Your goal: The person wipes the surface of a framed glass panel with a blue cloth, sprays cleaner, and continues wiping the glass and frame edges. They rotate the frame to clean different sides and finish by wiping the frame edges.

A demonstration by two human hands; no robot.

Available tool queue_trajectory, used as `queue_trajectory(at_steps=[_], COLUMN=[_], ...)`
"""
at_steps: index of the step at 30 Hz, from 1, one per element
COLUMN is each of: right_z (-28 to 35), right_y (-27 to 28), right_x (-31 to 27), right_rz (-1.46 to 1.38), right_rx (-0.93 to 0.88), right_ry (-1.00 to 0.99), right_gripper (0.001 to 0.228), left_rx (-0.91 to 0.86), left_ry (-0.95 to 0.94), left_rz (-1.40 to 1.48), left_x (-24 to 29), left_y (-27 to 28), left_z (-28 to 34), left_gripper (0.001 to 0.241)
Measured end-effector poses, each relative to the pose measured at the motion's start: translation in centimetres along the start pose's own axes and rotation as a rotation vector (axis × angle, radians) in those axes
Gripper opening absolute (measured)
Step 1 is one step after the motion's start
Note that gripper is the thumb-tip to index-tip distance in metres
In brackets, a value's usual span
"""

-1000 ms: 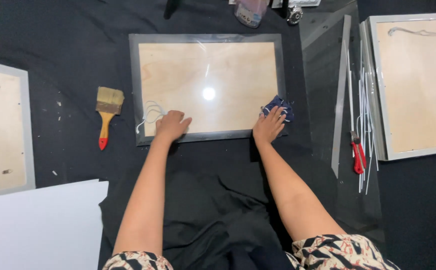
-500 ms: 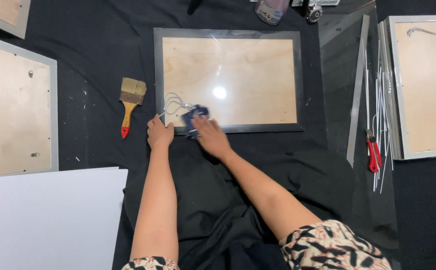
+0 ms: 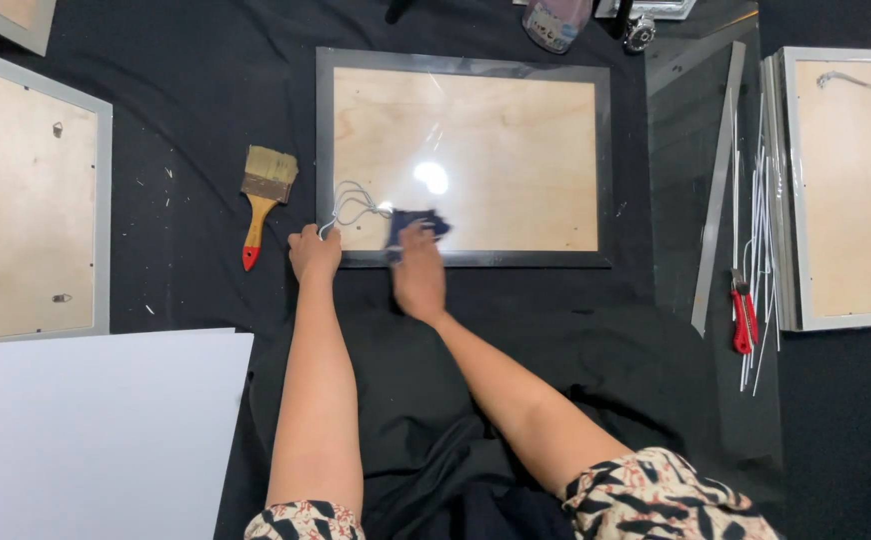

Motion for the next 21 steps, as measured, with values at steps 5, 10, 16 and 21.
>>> queue_trajectory(at_steps=[5, 10, 16, 21], right_z=[2.1, 2.2, 0.7, -5.0], right_y=[-0.7, 4.1, 4.1, 15.6], right_x=[-2.2, 8.4, 27.2, 29.6], right_rz=[0.140, 0.371, 0.161, 0.198], right_rx=[-0.118, -0.058, 0.434, 0.063], right_ry=[0.196, -0.136, -0.759, -1.068], right_gripper=[0.072, 0.065, 0.050, 0.036], left_rx=[-0.009, -0.027, -0.013, -0.132], left_ry=[-0.026, -0.016, -0.023, -0.106], left_rz=[0.039, 0.049, 0.078, -0.124], left_x=[-0.2, -0.7, -0.6, 4.4], left_y=[0.4, 0.1, 0.0, 2.0], left_z=[0.8, -0.3, 0.1, 4.5], left_gripper=[0.062, 0.061, 0.066, 0.118])
Point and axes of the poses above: each hand's wrist, its own z-axis away from the middle knuckle, its own y-axis out of the back of the hand, x = y × z, the point moved 4 cm from there along -z, towards the middle knuckle, and after that the axes turned 9 degrees about -y, right-handed, at the moved point
